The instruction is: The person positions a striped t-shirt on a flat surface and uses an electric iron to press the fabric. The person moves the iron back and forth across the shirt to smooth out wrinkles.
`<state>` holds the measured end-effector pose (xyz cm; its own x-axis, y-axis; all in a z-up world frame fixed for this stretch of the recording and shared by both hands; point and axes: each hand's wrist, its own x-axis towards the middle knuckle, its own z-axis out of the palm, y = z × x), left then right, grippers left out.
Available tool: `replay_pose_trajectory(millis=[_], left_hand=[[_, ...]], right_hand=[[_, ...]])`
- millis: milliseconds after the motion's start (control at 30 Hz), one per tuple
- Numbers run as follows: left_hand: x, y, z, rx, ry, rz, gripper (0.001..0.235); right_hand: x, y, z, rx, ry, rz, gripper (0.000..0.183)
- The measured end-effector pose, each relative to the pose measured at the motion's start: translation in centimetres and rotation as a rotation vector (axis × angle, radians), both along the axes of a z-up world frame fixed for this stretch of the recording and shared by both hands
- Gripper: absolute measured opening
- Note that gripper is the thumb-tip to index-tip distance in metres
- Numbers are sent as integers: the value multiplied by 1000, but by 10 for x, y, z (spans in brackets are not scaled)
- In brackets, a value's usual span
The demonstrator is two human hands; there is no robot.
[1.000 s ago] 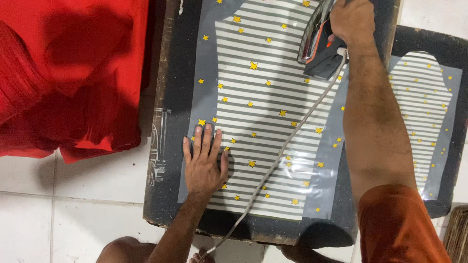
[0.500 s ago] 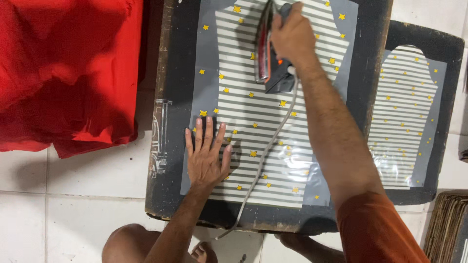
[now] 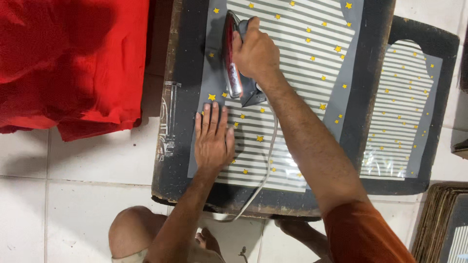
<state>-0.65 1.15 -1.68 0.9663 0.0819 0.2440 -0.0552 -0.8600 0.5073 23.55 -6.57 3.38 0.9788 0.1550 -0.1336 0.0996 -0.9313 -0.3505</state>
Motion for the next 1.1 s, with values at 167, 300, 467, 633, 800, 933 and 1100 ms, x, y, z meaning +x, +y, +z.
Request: replay_pose_trajectory(millis=[167, 300, 467, 633, 800, 933, 1100], left_hand=[[-2, -2, -11, 34, -62, 12, 50], [0, -4, -13, 73, -62, 11, 51], [2, -4, -15, 104, -49, 19, 53], [3, 0, -16, 34, -43, 22, 56], [10, 8, 0, -182, 21, 63, 39], [37, -2, 21, 38, -133, -21, 45], [40, -8, -1, 263, 104, -42, 63]], right_hand=[[-1, -28, 9, -52, 60, 18, 64], [1, -53, 2, 23, -5, -1, 47], [-5, -30, 3, 74, 41, 34, 54], [-7, -16, -4, -60, -35, 98, 59], [-12, -14, 9, -55, 44, 94, 68], [-8, -13, 4, 8, -2, 53, 65], [-12, -16, 2, 39, -15, 44, 56]])
